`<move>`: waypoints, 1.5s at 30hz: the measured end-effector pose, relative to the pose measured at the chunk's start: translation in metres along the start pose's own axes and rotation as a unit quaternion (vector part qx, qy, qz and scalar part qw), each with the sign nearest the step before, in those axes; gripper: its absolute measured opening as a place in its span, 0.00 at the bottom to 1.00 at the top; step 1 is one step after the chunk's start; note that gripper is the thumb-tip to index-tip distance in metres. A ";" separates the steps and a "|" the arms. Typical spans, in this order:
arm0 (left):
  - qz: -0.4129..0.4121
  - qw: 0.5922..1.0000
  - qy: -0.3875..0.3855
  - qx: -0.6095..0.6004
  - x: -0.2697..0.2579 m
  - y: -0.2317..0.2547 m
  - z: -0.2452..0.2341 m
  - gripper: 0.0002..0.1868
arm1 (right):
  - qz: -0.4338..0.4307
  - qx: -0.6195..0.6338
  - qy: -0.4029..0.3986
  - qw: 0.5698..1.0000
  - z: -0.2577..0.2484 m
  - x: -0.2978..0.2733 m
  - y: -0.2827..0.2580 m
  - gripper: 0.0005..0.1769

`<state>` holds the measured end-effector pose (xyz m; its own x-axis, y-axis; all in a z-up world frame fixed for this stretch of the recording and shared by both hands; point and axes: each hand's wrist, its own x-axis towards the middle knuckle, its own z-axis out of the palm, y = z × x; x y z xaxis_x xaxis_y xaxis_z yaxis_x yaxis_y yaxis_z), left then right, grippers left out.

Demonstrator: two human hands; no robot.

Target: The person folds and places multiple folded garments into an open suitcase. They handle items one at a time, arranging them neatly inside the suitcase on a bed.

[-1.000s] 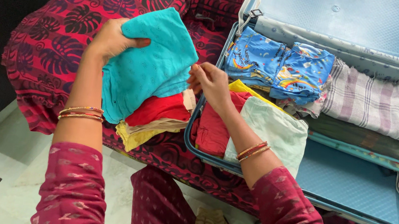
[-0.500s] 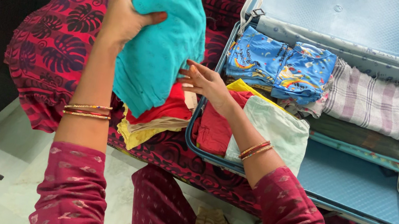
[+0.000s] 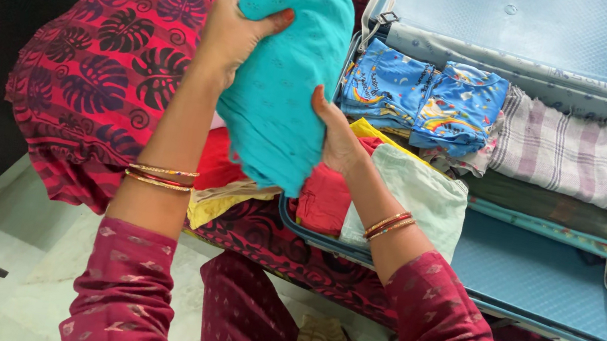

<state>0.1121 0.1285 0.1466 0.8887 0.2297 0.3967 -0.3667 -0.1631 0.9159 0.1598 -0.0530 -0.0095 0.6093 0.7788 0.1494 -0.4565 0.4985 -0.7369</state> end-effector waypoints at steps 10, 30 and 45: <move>-0.154 0.984 0.008 -0.088 0.013 -0.031 0.017 0.40 | -0.054 -0.019 0.079 0.995 0.005 -0.012 -0.042 0.35; -0.112 0.957 -0.023 -0.266 0.032 -0.105 0.089 0.41 | -0.167 0.021 0.167 0.971 -0.034 -0.026 -0.095 0.25; -0.045 0.968 0.158 -0.190 0.043 -0.209 0.168 0.29 | -0.122 0.062 0.218 0.966 -0.108 -0.032 -0.084 0.22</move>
<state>0.2734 0.0115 -0.0378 0.8157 0.5178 0.2579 -0.4192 0.2220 0.8803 0.2488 -0.1612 -0.0236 0.9115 0.4113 -0.0034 -0.3227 0.7101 -0.6258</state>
